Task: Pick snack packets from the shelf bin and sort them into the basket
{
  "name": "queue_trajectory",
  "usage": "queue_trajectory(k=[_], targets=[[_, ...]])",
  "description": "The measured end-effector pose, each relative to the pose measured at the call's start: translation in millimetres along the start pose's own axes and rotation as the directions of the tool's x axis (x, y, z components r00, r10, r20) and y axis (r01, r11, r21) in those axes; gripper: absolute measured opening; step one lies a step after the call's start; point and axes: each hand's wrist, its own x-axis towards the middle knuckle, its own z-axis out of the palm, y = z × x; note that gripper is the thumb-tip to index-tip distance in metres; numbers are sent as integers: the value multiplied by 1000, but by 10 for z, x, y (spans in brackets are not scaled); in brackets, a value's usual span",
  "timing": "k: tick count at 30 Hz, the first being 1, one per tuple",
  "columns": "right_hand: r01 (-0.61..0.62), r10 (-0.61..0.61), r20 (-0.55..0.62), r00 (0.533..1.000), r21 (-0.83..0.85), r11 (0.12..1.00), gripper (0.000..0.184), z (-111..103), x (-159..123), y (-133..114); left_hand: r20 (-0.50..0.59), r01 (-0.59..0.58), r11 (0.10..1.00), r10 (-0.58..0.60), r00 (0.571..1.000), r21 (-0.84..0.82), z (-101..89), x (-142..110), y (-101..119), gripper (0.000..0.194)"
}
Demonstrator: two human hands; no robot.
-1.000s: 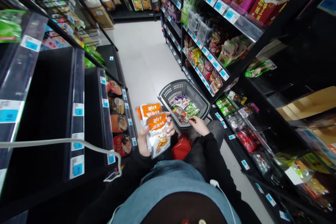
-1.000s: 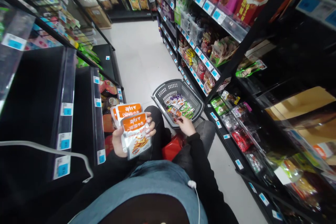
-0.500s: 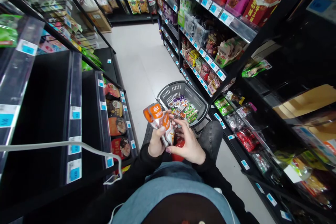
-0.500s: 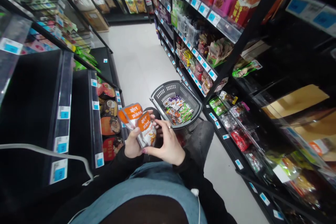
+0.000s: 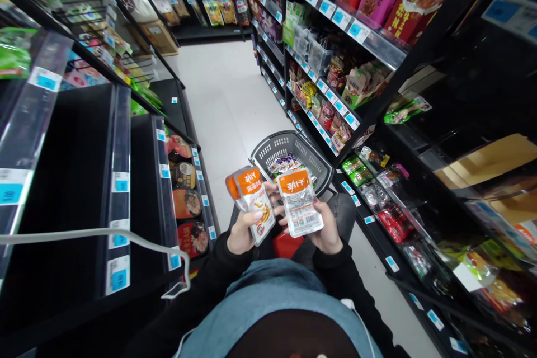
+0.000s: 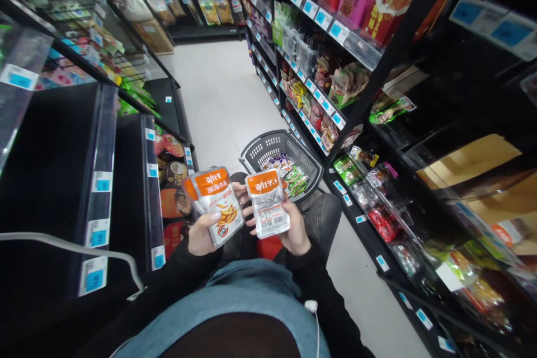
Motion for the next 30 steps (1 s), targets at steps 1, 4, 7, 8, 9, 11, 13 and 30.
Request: queue_trajectory(k=[1, 4, 7, 8, 9, 11, 13, 30], targets=[[-18, 18, 5, 1000, 14, 1000, 50, -15, 4, 5, 12, 7, 1000, -7, 1000, -3, 8, -5, -3, 65], [-54, 53, 38, 998, 26, 998, 48, -65, 2, 22, 32, 13, 1000, -12, 999, -9, 26, -16, -2, 62], [-31, 32, 55, 998, -35, 999, 49, -93, -10, 38, 32, -2, 1000, 3, 999, -12, 11, -18, -15, 60], [8, -4, 50, 999, -79, 997, 51, -91, -16, 44, 30, -8, 1000, 9, 1000, -4, -6, -15, -31, 59], [69, -65, 36, 997, -137, 988, 54, -80, -24, 51, 25, -20, 1000, 20, 999, 11, -30, -9, -54, 56], [227, -235, 14, 972, -320, 920, 57, -28, -48, 64, 16, -52, 997, 51, 999, 55, -89, 7, -117, 49], [350, -395, 45, 917, -564, 748, 60, 60, -82, 76, 9, -73, 994, 73, 997, 86, -143, 23, -186, 45], [427, -563, 204, 801, -854, 298, 22, 111, -78, -191, 244, 463, 886, -446, 861, -16, -273, -5, -134, 36]])
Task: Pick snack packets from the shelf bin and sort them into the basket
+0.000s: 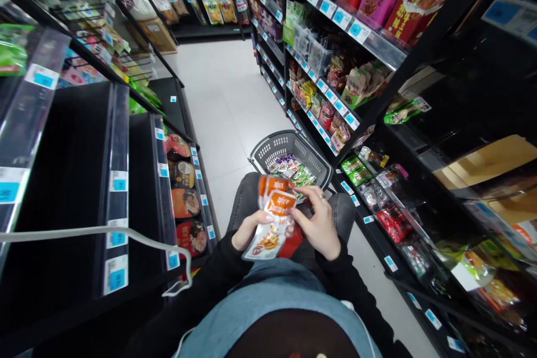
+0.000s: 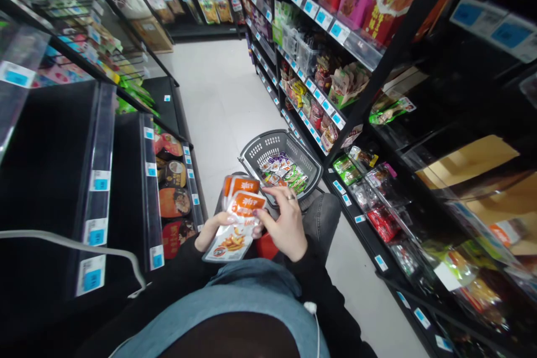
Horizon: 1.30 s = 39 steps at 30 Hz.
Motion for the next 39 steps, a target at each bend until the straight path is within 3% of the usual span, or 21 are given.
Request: queue_trajectory(k=[3, 5, 8, 10, 12, 15, 19, 23, 25, 29, 31, 33, 35, 39], targets=[[-114, 96, 153, 983, 107, 988, 12, -39, -6, 142, 39, 152, 985, -155, 987, 75, -101, 6, -44, 35], [-207, 166, 217, 962, 184, 961, 15, -66, -42, 277, -26, 233, 965, -231, 973, 120, -152, 44, -67, 34], [-292, 246, 216, 945, 215, 932, 20, -174, -141, 549, -279, 189, 971, -143, 950, 145, -233, 132, -82, 28], [-365, 332, 193, 923, 171, 915, 21, -295, -234, 772, -446, 112, 984, -41, 894, 136, -313, 172, -74, 26], [-453, 433, 181, 883, 88, 887, 21, -418, -326, 1012, -532, 50, 995, 4, 847, 87, -409, 174, -49, 26], [-577, 574, 67, 816, 36, 816, 20, -486, -378, 1356, -531, -57, 998, 34, 847, -27, -516, 124, 6, 32], [-634, 650, -95, 754, 154, 758, 16, -241, -195, 1726, -489, -121, 987, 54, 871, -105, -499, 90, 33, 44], [-673, 678, -78, 731, 77, 735, 12, 106, 15, 1977, -430, -131, 984, 65, 901, -124, -417, 132, -22, 53], [-672, 671, -47, 740, 5, 741, 13, 203, 16, 2040, -439, -151, 987, 112, 891, -55, -408, 144, -52, 51], [-671, 667, 77, 741, 31, 741, 14, 239, -136, 1945, -535, -161, 979, 205, 819, 127, -442, 132, -83, 44], [-607, 598, 108, 795, 147, 781, 23, 216, -207, 1753, -558, -138, 969, 231, 797, 204, -448, 137, -101, 44], [-469, 464, 91, 881, 294, 833, 30, 184, -241, 1486, -541, -109, 959, 239, 806, 261, -431, 168, -134, 44], [-356, 351, 87, 932, 381, 853, 31, 155, -239, 1210, -515, -99, 951, 245, 822, 294, -391, 218, -179, 45], [-299, 324, 13, 946, 426, 854, 25, 133, -198, 894, -495, -142, 938, 290, 819, 316, -310, 327, -268, 48]])
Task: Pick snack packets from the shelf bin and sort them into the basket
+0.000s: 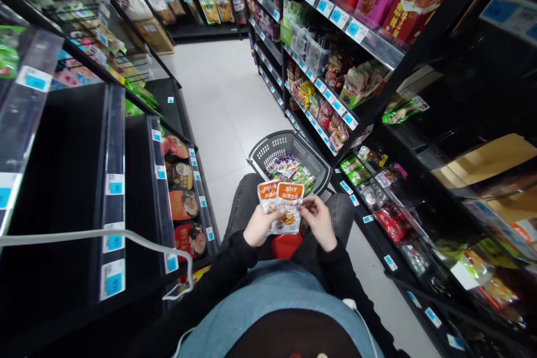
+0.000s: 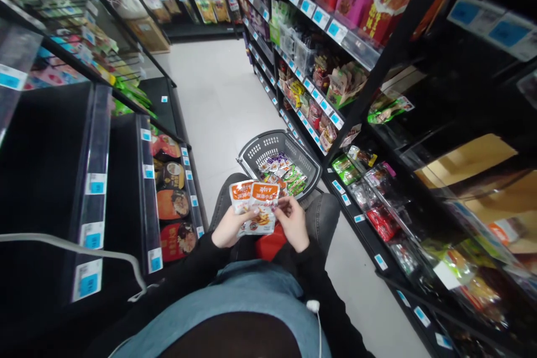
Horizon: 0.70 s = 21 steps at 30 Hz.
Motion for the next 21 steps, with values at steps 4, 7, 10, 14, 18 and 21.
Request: queue_trajectory(k=[4, 7, 10, 14, 18, 21], targets=[[-57, 57, 4, 998, 99, 993, 25, 29, 17, -5, -12, -55, 997, 56, 998, 51, 56, 13, -53, 47], [-93, 86, 37, 996, 270, 958, 26, 44, 17, -41, 27, -93, 993, 91, 995, 77, 82, -13, -49, 46], [-98, 113, 2, 994, 507, 856, 28, 7, 6, -176, 111, -66, 998, 64, 992, 14, 131, -70, 13, 46], [-277, 151, 238, 960, 696, 663, 29, -147, -25, -353, 158, -3, 998, 13, 987, -66, 190, -135, 122, 51], [-361, 158, 342, 926, 685, 633, 41, -235, -81, -411, 128, -12, 998, 20, 992, -59, 205, -149, 174, 47], [-363, 186, 327, 927, 646, 672, 44, -223, -131, -423, 122, 2, 997, 7, 992, -79, 207, -152, 173, 47]])
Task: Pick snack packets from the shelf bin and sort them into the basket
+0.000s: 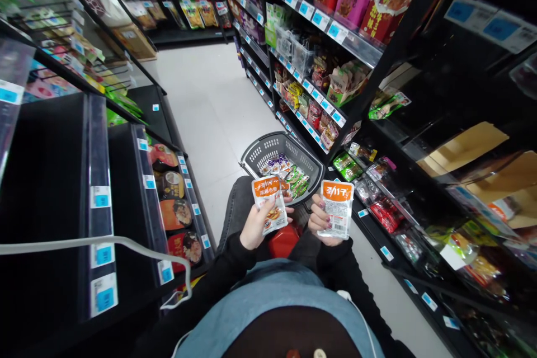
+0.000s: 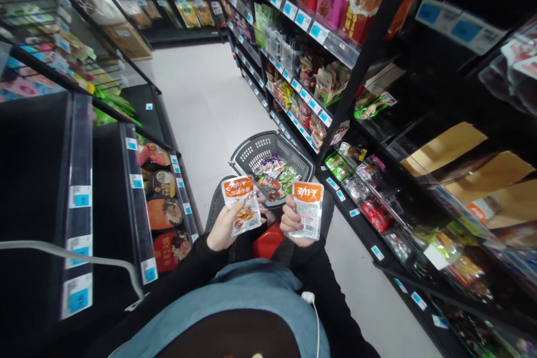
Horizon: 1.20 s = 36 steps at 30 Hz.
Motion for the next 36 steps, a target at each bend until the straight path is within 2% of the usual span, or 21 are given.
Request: queue_trajectory(k=[6, 9, 10, 12, 13, 14, 15, 16, 18, 20, 22, 24, 26, 27, 29, 32, 34, 35, 36], targets=[[66, -67, -28, 997, -26, 997, 35, 56, -7, 62, 26, 29, 999, -28, 999, -16, 6, -33, -19, 52], [137, -167, -161, 973, -185, 973, 32, -11, 56, 123, 22, 20, 1000, -20, 1000, -15, -7, -58, -8, 53], [173, -246, -250, 936, -281, 944, 32, -68, 72, 144, 14, 11, 1000, -11, 1000, -14, -16, -66, 1, 52], [203, -448, -407, 796, -518, 831, 34, -229, 73, 174, -13, -9, 1000, 9, 1000, -20, -46, -82, 28, 52], [168, -541, -444, 714, -642, 748, 34, -323, 61, 178, -31, -21, 999, 20, 999, -26, -67, -89, 45, 53], [97, -610, -447, 654, -750, 654, 34, -416, 46, 173, -50, -34, 999, 32, 998, -31, -92, -95, 64, 55], [5, -654, -430, 623, -833, 553, 32, -499, 35, 161, -70, -46, 998, 43, 997, -36, -120, -99, 83, 56], [-81, -677, -404, 615, -887, 455, 30, -564, 39, 143, -91, -57, 998, 54, 994, -38, -149, -102, 103, 58], [-199, -685, -362, 633, -930, 308, 26, -632, 117, 105, -135, -76, 996, 70, 988, -37, -204, -102, 137, 58], [-247, -671, -334, 662, -942, 226, 21, -629, 302, 78, -171, -88, 995, 80, 982, -41, -244, -99, 158, 55], [-290, -614, -311, 725, -947, 138, 19, -601, 544, 66, -186, -100, 993, 89, 979, -54, -264, -99, 162, 52], [-323, -494, -287, 821, -946, 13, 21, -595, 748, 60, -167, -103, 992, 90, 982, -71, -272, -105, 149, 49], [-299, -381, -240, 893, -948, -105, 22, -627, 837, 53, -120, -99, 991, 87, 989, -94, -282, -117, 122, 49], [-272, -348, -213, 913, -954, -128, 21, -656, 831, 49, -92, -98, 989, 89, 992, -109, -290, -122, 104, 50], [-225, -313, -192, 930, -972, -73, 17, -723, 738, 47, -41, -105, 985, 100, 994, -136, -313, -125, 60, 51], [-190, -270, -220, 937, -973, 133, 17, -783, 515, 76, 2, -123, 991, 123, 992, -47, -326, -105, -9, 54], [-124, -261, -197, 945, -954, 271, 18, -747, 386, 120, 17, -172, 971, 171, 985, 167, -293, -82, -40, 59], [-72, -261, -170, 950, -935, 348, 21, -699, 337, 144, 14, -212, 923, 219, 976, 320, -262, -72, -49, 62], [-16, -258, -139, 956, -903, 429, 24, -632, 297, 164, 7, -250, 838, 282, 959, 484, -224, -65, -55, 65]])
